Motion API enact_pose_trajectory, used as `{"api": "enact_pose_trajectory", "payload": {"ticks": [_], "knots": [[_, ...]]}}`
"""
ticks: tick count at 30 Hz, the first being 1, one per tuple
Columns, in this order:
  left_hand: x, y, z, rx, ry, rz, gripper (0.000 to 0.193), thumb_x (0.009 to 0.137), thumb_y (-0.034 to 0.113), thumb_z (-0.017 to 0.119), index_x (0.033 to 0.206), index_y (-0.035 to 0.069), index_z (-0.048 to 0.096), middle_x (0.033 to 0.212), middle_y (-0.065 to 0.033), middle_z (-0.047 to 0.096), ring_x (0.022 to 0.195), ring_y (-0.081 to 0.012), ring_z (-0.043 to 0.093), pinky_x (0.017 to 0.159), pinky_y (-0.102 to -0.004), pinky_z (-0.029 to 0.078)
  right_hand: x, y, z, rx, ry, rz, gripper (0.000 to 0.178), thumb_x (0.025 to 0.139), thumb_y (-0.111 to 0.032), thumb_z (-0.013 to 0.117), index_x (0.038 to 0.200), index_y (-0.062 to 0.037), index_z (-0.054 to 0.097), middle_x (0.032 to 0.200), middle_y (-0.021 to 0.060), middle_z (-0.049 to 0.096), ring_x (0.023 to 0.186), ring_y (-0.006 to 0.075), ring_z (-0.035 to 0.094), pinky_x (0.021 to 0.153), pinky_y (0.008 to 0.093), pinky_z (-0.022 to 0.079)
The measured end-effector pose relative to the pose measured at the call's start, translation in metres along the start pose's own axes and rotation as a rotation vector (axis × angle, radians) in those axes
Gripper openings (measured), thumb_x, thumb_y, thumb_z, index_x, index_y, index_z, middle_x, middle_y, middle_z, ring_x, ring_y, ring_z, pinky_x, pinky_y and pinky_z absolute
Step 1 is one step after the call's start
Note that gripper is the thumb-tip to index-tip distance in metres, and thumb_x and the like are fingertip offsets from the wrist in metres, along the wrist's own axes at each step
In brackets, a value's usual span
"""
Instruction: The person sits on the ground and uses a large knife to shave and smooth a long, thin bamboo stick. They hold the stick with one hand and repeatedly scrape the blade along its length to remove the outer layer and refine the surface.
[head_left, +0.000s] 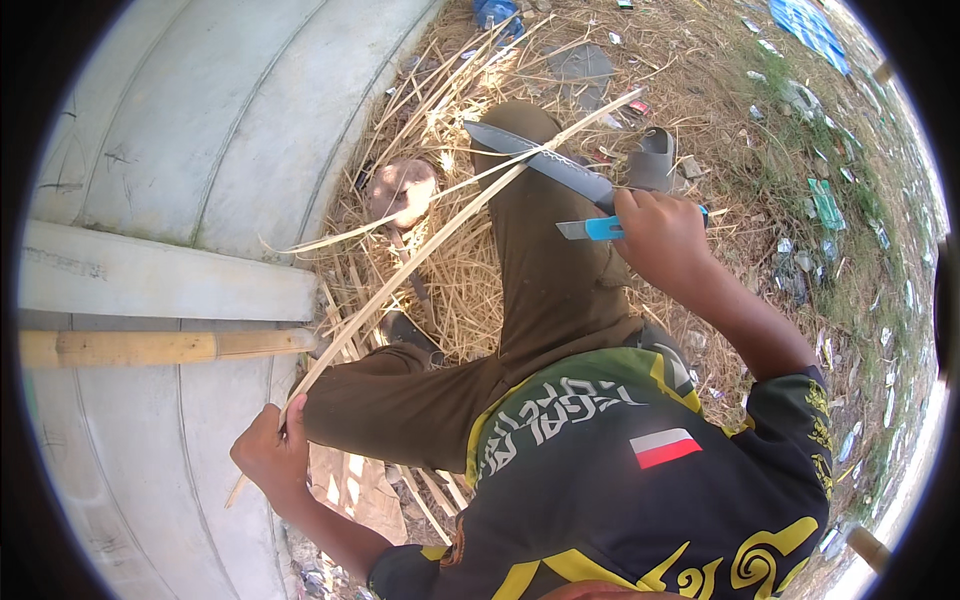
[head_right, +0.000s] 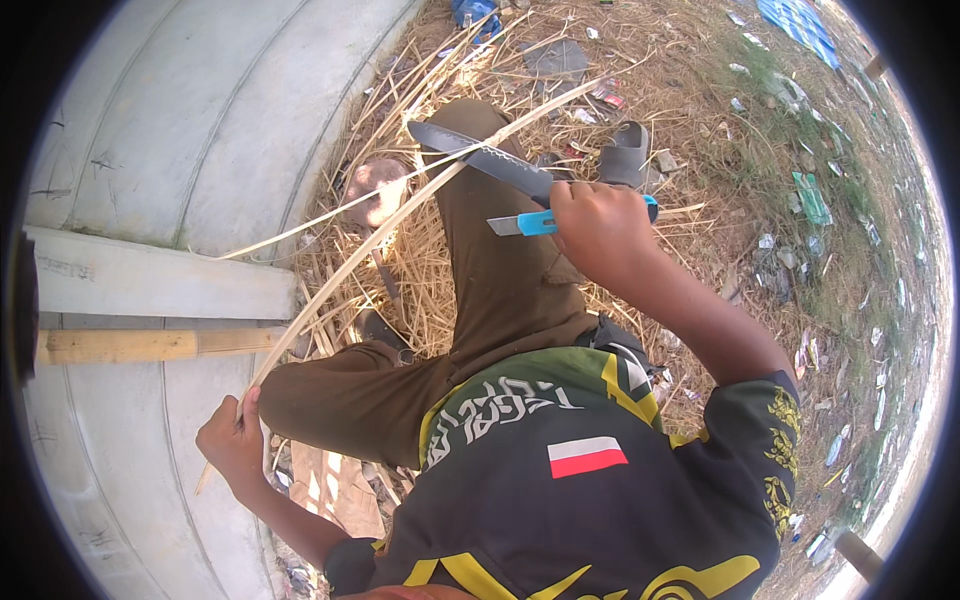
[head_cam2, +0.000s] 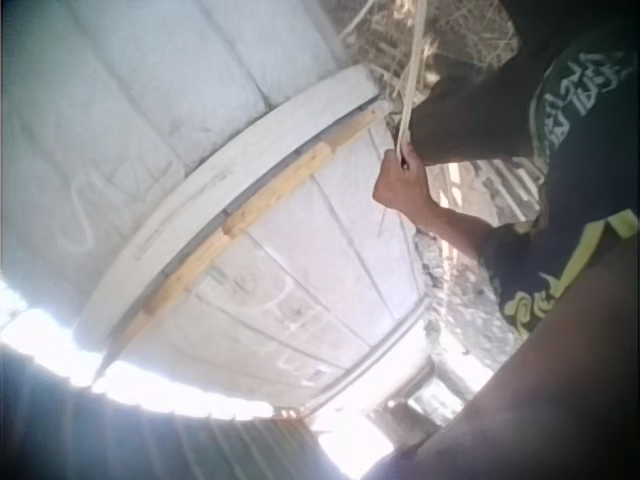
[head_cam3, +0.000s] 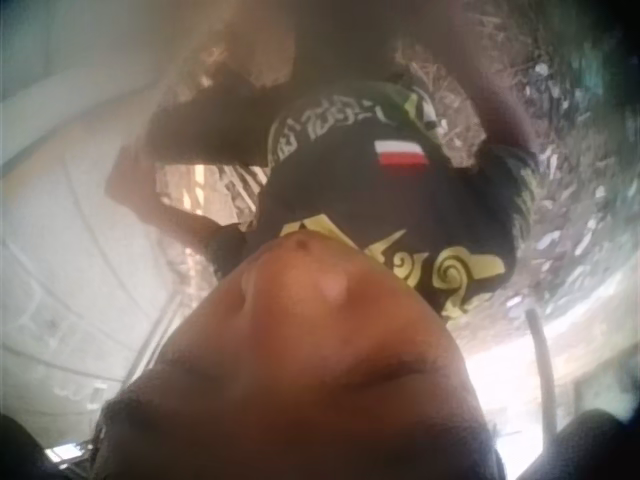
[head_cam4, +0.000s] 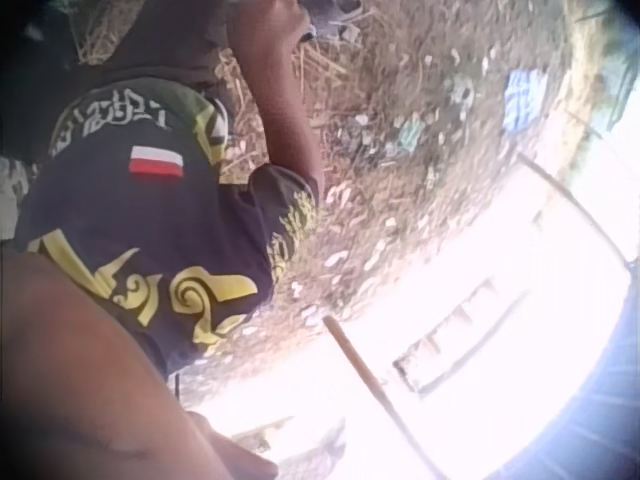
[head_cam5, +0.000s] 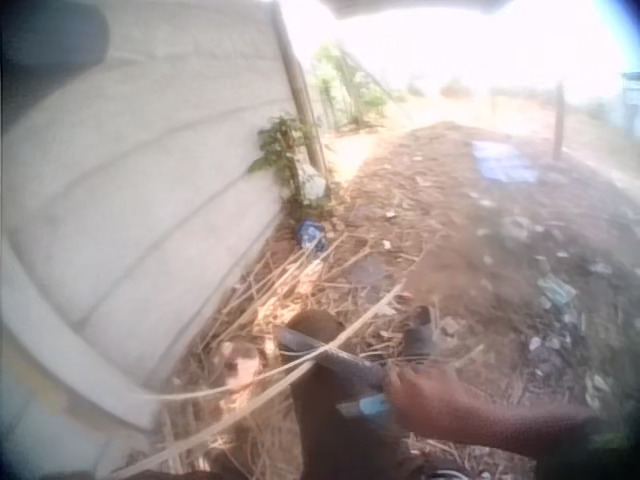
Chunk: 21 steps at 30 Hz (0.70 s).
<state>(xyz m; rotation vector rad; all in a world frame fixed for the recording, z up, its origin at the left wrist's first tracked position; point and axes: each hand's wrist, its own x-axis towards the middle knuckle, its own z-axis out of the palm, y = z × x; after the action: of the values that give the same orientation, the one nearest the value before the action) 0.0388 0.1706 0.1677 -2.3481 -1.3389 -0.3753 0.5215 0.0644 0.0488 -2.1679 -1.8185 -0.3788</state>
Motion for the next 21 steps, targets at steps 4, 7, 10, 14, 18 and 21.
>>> {"api": "enact_pose_trajectory", "payload": {"ticks": [4,7,10,14,18,21], "knots": [[-0.004,-0.003,-0.005,0.007,-0.025,0.021,0.060,0.092,0.043,0.077,0.059,0.006,0.042,0.050,-0.0110,0.038,0.043,-0.0296,0.033,0.045,-0.0402,0.025,0.013,0.000,-0.017,0.508,-0.267,0.298,0.027,0.086,-0.029,0.077,0.083,-0.0097,0.058,0.068,0.0059,0.063,0.061,0.0271,0.068,0.056,0.0408,0.053],[-0.003,-0.002,-0.003,-0.002,-0.018,0.020,0.060,0.091,0.042,0.078,0.059,0.006,0.042,0.050,-0.0109,0.037,0.043,-0.0301,0.033,0.045,-0.0405,0.025,0.009,-0.002,-0.013,0.437,-0.182,0.186,0.028,0.086,-0.030,0.076,0.082,-0.0103,0.057,0.069,0.0053,0.065,0.060,0.0256,0.069,0.054,0.0403,0.052],[-0.003,0.004,0.000,0.001,-0.023,0.010,0.060,0.091,0.042,0.078,0.059,0.006,0.041,0.050,-0.0109,0.037,0.043,-0.0307,0.032,0.045,-0.0405,0.025,0.002,-0.025,-0.018,0.225,-0.010,-0.172,0.025,0.087,-0.029,0.074,0.083,-0.0102,0.058,0.071,0.0055,0.066,0.059,0.0241,0.069,0.055,0.0401,0.052],[0.001,0.007,0.001,-0.009,-0.023,0.043,0.060,0.090,0.041,0.079,0.059,0.006,0.041,0.050,-0.0114,0.037,0.044,-0.0312,0.032,0.045,-0.0404,0.025,0.012,-0.013,-0.001,0.007,0.145,-0.377,0.020,0.087,-0.025,0.071,0.085,-0.0093,0.059,0.074,0.0063,0.069,0.059,0.0226,0.071,0.055,0.0405,0.055],[-0.015,-0.001,-0.013,0.035,-0.039,0.029,0.060,0.089,0.041,0.079,0.059,0.006,0.041,0.050,-0.0118,0.037,0.044,-0.0312,0.031,0.045,-0.0404,0.025,0.034,0.071,0.011,-0.265,-0.177,0.268,0.022,0.091,-0.029,0.070,0.086,-0.0105,0.060,0.074,0.0072,0.070,0.058,0.0251,0.071,0.051,0.0403,0.054],[-0.012,0.005,-0.013,0.017,-0.041,0.000,0.060,0.089,0.041,0.079,0.058,0.006,0.042,0.051,-0.0118,0.038,0.044,-0.0312,0.031,0.045,-0.0405,0.025,0.028,0.049,-0.010,-0.148,-0.015,0.314,0.024,0.090,-0.031,0.072,0.085,-0.0116,0.059,0.073,0.0068,0.068,0.061,0.0256,0.070,0.052,0.0397,0.054]]}}
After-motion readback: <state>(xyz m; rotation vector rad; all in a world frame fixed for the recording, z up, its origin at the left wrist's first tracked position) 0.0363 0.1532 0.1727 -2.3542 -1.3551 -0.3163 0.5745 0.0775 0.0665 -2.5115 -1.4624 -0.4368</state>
